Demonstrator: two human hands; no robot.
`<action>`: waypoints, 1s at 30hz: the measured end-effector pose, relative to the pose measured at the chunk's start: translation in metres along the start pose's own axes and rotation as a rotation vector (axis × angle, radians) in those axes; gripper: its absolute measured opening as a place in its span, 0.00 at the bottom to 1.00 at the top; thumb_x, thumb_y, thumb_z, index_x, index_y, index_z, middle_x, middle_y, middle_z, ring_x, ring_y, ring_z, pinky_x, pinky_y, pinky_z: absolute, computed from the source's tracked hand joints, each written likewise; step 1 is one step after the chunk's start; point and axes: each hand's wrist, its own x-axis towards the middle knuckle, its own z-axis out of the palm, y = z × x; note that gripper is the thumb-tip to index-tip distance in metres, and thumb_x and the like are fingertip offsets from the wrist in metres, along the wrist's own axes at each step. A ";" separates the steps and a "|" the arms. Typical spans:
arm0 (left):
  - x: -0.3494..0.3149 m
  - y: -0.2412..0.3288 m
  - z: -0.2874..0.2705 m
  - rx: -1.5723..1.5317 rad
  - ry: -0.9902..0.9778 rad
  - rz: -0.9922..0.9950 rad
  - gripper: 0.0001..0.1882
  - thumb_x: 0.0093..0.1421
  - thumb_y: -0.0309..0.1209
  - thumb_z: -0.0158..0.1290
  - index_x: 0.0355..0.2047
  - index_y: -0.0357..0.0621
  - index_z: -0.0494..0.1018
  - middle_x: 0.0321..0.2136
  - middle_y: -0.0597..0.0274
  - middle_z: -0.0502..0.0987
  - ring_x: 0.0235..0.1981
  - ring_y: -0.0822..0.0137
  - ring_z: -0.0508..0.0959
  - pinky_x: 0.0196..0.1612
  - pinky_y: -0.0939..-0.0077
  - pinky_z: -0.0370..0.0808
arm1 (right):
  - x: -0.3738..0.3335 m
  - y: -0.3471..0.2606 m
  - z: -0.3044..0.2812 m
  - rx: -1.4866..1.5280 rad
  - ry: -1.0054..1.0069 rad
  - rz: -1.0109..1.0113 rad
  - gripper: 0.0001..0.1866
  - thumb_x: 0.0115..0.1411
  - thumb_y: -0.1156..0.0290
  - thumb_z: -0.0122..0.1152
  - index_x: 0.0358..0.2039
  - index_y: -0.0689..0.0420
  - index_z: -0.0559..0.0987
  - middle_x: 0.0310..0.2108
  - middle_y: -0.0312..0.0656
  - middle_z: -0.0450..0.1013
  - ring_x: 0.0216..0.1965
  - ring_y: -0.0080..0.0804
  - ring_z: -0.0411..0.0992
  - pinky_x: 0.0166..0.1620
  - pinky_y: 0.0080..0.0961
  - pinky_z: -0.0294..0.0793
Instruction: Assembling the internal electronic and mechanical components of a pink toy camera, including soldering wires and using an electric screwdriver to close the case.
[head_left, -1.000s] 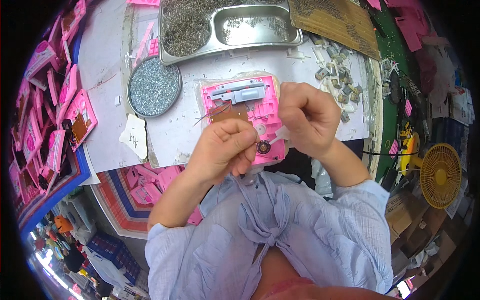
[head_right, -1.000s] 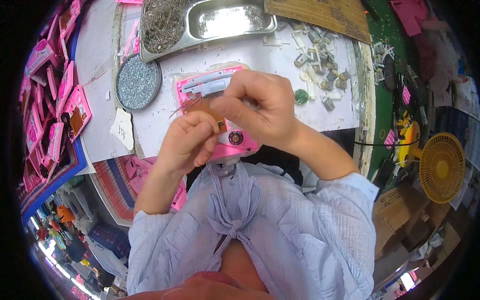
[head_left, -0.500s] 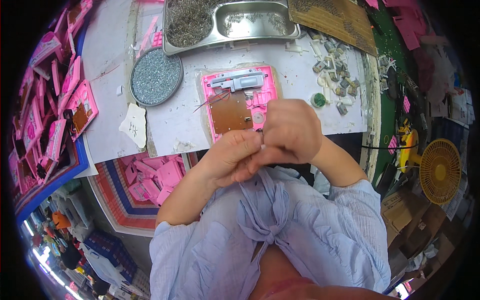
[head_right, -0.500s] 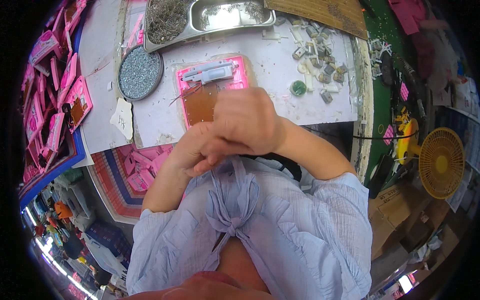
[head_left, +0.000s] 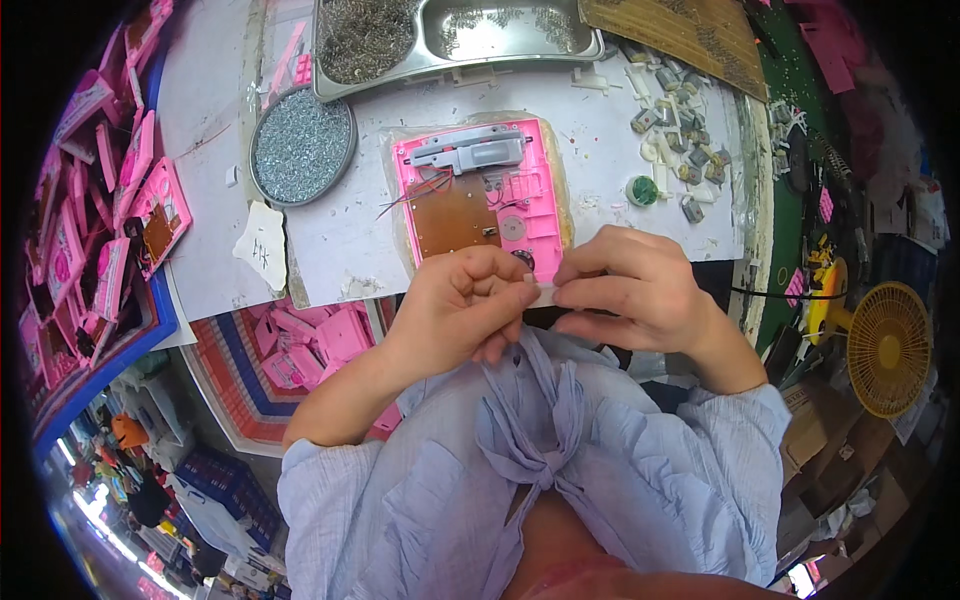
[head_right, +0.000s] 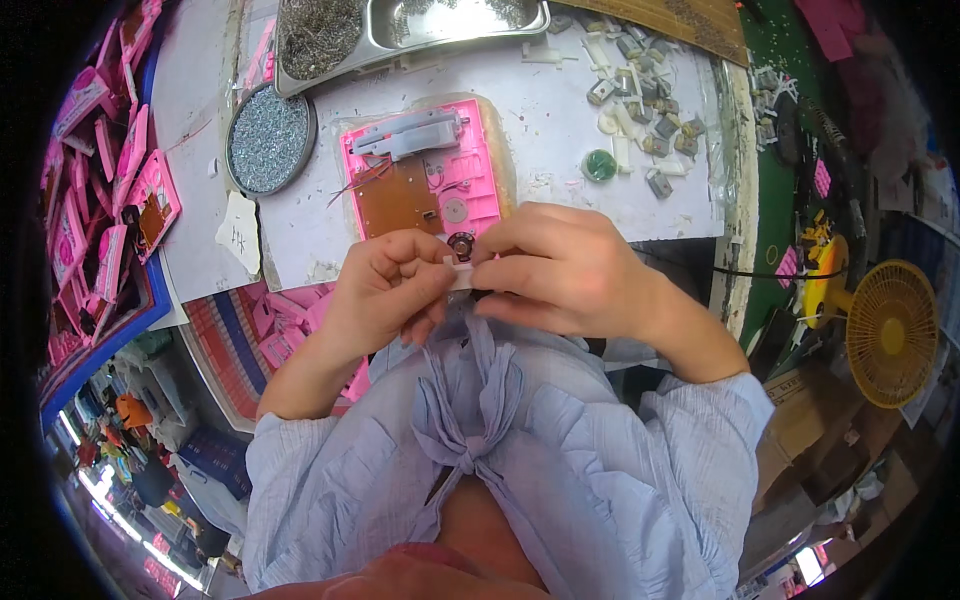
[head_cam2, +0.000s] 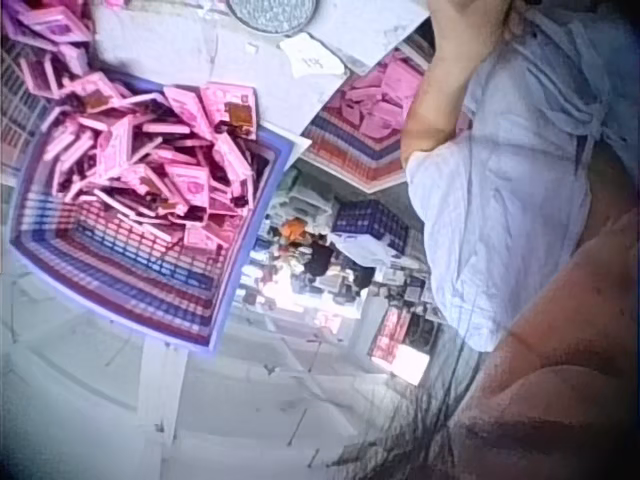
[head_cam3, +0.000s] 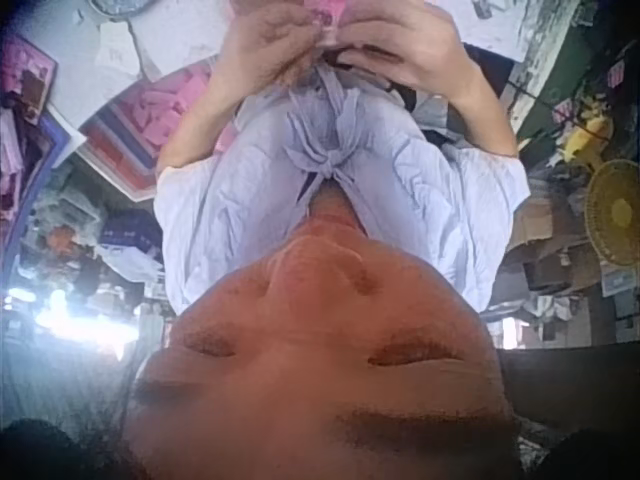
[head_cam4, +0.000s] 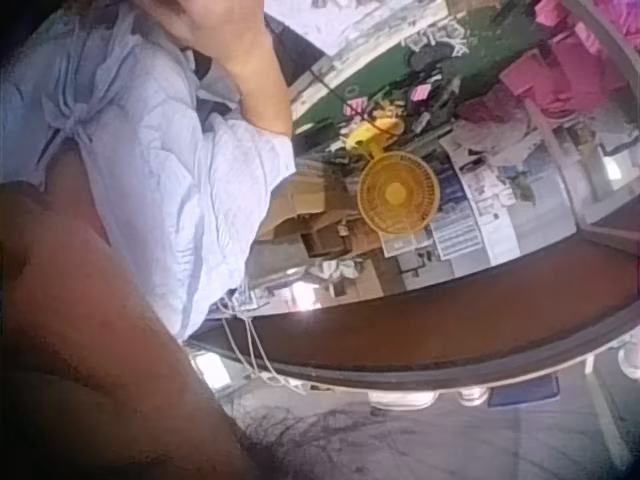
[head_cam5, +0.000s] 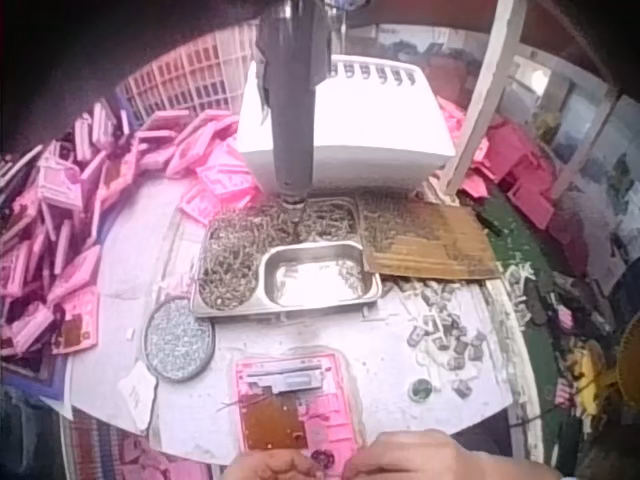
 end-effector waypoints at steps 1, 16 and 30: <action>0.003 0.001 0.003 0.049 0.012 0.015 0.08 0.70 0.29 0.56 0.42 0.36 0.74 0.20 0.65 0.78 0.15 0.80 0.73 0.18 0.85 0.67 | -0.005 0.002 0.001 -0.009 0.028 0.025 0.19 0.46 0.76 0.77 0.40 0.56 0.82 0.40 0.44 0.78 0.35 0.40 0.79 0.37 0.32 0.79; 0.073 0.015 0.001 1.571 0.396 0.559 0.11 0.61 0.38 0.61 0.39 0.46 0.81 0.23 0.54 0.81 0.25 0.51 0.82 0.30 0.58 0.78 | -0.061 0.044 0.001 0.960 0.539 0.363 0.20 0.50 0.90 0.69 0.46 0.73 0.80 0.44 0.50 0.75 0.45 0.33 0.76 0.44 0.28 0.81; 0.042 -0.016 -0.040 0.794 0.484 0.720 0.03 0.61 0.21 0.61 0.35 0.37 0.79 0.24 0.65 0.81 0.19 0.82 0.73 0.23 0.86 0.69 | 0.002 0.040 0.000 -0.372 0.035 0.099 0.14 0.44 0.70 0.73 0.34 0.54 0.82 0.35 0.37 0.74 0.40 0.39 0.73 0.37 0.30 0.77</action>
